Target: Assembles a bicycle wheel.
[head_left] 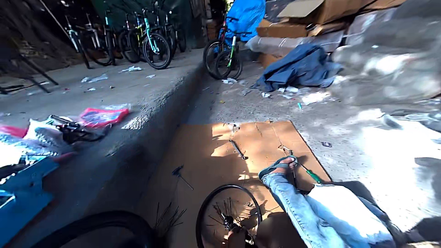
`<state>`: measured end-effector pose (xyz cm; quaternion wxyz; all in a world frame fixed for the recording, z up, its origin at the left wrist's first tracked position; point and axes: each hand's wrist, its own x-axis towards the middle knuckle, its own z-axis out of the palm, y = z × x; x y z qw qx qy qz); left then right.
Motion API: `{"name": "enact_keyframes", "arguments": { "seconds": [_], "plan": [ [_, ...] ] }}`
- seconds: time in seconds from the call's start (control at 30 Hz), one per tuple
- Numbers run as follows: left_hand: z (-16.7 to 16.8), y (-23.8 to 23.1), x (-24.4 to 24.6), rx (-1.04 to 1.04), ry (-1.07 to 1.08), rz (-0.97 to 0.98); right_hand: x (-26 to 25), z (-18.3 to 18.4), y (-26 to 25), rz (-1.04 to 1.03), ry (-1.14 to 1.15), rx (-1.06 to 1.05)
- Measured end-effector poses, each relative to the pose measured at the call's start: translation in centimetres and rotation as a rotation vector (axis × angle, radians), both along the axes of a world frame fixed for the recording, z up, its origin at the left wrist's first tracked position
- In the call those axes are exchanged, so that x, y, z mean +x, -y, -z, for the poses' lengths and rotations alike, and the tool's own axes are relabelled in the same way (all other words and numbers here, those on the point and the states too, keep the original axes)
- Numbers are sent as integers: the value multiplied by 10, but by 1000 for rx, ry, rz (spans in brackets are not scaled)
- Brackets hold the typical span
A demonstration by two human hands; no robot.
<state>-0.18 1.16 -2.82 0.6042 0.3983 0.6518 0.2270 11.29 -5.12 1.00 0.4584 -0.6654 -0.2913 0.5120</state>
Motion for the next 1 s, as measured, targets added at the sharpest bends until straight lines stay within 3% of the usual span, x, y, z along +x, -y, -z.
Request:
{"name": "enact_keyframes", "arguments": {
  "seconds": [0.17,0.33,0.37,0.47,0.53,0.6,0.8,1.0],
  "plan": [
    [-15,6,4,-54,27,-130,2,-16,-1,-37,83,-9],
    [-10,7,4,-77,75,-422,4,-36,-2,-2,30,-106],
    [-5,5,4,-83,65,-432,6,-32,-2,-10,19,-110],
    [10,-4,1,-61,-120,-365,14,35,-4,-6,-8,2],
    [12,-8,2,-24,-295,-319,17,49,-7,-17,-39,18],
    [11,-6,6,4,-352,-340,18,48,-8,-31,-42,5],
    [16,-5,24,41,-238,-558,21,44,-7,-79,1,17],
    [18,-8,30,24,-256,-587,24,37,-8,-105,50,16]
  ]
}}
